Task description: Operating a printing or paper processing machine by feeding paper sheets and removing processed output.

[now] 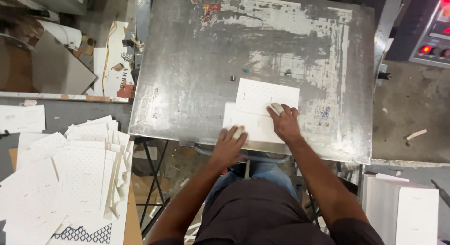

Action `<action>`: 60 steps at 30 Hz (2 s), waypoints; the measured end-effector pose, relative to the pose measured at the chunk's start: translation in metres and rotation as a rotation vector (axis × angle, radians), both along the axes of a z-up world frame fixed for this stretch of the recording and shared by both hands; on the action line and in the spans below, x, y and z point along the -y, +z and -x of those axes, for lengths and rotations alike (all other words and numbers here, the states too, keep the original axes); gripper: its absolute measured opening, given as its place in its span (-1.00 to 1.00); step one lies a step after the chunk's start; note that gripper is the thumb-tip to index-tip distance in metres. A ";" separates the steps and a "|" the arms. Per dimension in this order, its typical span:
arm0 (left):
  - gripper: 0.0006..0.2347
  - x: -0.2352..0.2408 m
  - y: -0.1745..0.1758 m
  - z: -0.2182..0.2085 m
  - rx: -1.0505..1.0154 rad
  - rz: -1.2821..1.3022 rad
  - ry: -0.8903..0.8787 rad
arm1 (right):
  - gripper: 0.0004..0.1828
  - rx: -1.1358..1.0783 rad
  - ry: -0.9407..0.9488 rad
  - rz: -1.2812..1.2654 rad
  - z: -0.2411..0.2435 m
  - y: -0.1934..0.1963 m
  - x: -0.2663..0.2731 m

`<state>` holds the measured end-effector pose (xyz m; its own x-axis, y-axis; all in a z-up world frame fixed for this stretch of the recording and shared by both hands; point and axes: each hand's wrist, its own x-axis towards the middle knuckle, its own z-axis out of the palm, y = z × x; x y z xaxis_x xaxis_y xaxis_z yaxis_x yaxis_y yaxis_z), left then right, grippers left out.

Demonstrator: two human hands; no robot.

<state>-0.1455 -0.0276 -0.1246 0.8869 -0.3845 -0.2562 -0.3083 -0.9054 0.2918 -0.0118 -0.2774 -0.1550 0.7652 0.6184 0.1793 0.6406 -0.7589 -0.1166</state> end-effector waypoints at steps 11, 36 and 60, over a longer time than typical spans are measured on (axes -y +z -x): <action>-0.66 -0.093 0.009 0.062 0.342 0.146 0.081 | -0.53 -0.126 0.068 -0.177 -0.040 -0.010 -0.011; -0.52 -0.356 -0.094 0.338 0.146 -0.193 1.275 | -0.24 -0.346 -0.164 -0.148 -0.123 0.094 -0.042; -0.60 -0.279 -0.074 0.208 0.546 -0.043 0.932 | 0.22 -0.607 -1.549 0.255 0.331 0.043 0.409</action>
